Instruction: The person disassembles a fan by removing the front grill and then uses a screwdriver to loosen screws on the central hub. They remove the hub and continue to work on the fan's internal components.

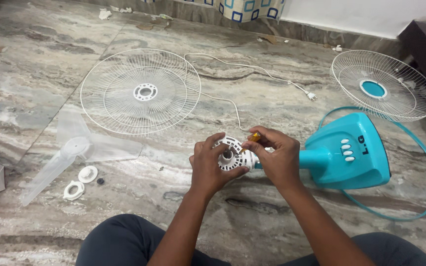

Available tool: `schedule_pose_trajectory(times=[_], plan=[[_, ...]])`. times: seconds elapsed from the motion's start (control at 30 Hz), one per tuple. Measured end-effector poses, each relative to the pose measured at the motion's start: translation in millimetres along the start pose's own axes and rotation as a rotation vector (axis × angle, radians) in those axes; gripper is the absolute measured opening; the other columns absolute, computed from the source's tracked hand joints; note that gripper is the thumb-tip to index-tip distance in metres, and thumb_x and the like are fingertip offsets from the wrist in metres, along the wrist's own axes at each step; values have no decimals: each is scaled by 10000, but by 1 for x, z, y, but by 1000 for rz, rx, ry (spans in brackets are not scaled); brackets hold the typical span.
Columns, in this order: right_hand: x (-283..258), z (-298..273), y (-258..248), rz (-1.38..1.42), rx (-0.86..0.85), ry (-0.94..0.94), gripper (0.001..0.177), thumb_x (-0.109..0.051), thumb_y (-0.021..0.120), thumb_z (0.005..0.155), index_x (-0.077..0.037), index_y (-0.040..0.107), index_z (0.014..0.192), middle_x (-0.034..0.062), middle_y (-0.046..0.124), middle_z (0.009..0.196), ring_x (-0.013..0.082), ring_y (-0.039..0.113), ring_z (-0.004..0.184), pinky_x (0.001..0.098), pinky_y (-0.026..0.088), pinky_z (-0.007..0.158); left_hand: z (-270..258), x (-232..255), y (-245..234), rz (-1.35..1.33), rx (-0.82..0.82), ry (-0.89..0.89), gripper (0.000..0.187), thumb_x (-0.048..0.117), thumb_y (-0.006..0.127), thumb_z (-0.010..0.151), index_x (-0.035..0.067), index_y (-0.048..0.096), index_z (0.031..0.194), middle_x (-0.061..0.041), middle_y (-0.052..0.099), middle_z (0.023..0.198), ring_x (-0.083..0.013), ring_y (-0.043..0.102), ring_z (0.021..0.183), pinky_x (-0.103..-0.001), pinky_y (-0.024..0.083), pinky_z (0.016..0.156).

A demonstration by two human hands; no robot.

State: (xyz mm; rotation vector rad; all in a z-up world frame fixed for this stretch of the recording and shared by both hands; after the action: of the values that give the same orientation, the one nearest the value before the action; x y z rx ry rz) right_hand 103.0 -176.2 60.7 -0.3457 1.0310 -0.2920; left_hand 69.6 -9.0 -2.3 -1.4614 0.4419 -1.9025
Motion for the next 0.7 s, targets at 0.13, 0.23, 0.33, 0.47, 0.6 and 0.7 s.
schedule_pose_trajectory(times=[0.13, 0.23, 0.33, 0.47, 0.6, 0.7], plan=[[-12, 0, -1, -60, 0, -56, 359, -151, 893, 757, -32, 768, 1071, 75, 789, 887, 109, 760, 764, 254, 600, 674, 0, 2, -1, -1, -22, -19, 643, 484, 976, 521, 142, 788, 1032, 27, 557, 1411, -280, 491, 1243, -533, 451, 919], [-21, 0, -1, -102, 7, -77, 336, -155, 897, 760, -29, 763, 1041, 75, 787, 865, 116, 770, 750, 259, 600, 654, 1, 2, -1, 3, -18, -14, 640, 493, 975, 523, 139, 789, 1022, 27, 560, 1412, -279, 495, 1243, -532, 456, 916], [-28, -3, -1, -162, 17, -131, 337, -154, 907, 745, -26, 761, 1020, 84, 777, 852, 135, 762, 717, 272, 588, 631, 0, 2, 0, 10, -18, -10, 637, 499, 976, 526, 136, 791, 1016, 22, 561, 1413, -281, 496, 1245, -536, 459, 912], [-34, -3, 1, -209, 32, -184, 346, -158, 914, 738, -26, 757, 1017, 87, 769, 849, 147, 751, 697, 283, 577, 618, 0, 2, -2, 11, -22, -8, 652, 514, 973, 528, 128, 787, 1020, 20, 561, 1413, -279, 499, 1240, -534, 464, 911], [-33, -3, 2, -198, 32, -169, 342, -154, 915, 739, -26, 761, 1015, 81, 769, 842, 143, 754, 704, 280, 573, 616, 1, 2, -2, 18, -36, -8, 656, 513, 975, 528, 123, 789, 1021, 17, 558, 1408, -283, 497, 1234, -544, 454, 908], [-33, -4, 2, -177, 37, -190, 343, -145, 913, 735, -21, 765, 1018, 85, 770, 859, 146, 749, 707, 279, 571, 625, 1, 2, -1, 26, -44, -14, 638, 514, 972, 531, 123, 790, 1001, 18, 555, 1412, -283, 499, 1230, -538, 456, 908]])
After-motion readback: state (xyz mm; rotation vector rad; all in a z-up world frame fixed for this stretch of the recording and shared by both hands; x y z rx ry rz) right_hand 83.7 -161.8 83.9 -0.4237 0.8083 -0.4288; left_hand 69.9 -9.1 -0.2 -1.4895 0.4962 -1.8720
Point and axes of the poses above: each hand's wrist, its own z-axis towards the middle knuckle, its own y-axis out of the palm, x = y × z, the point moved 5 cm from there along z, towards the middle knuckle
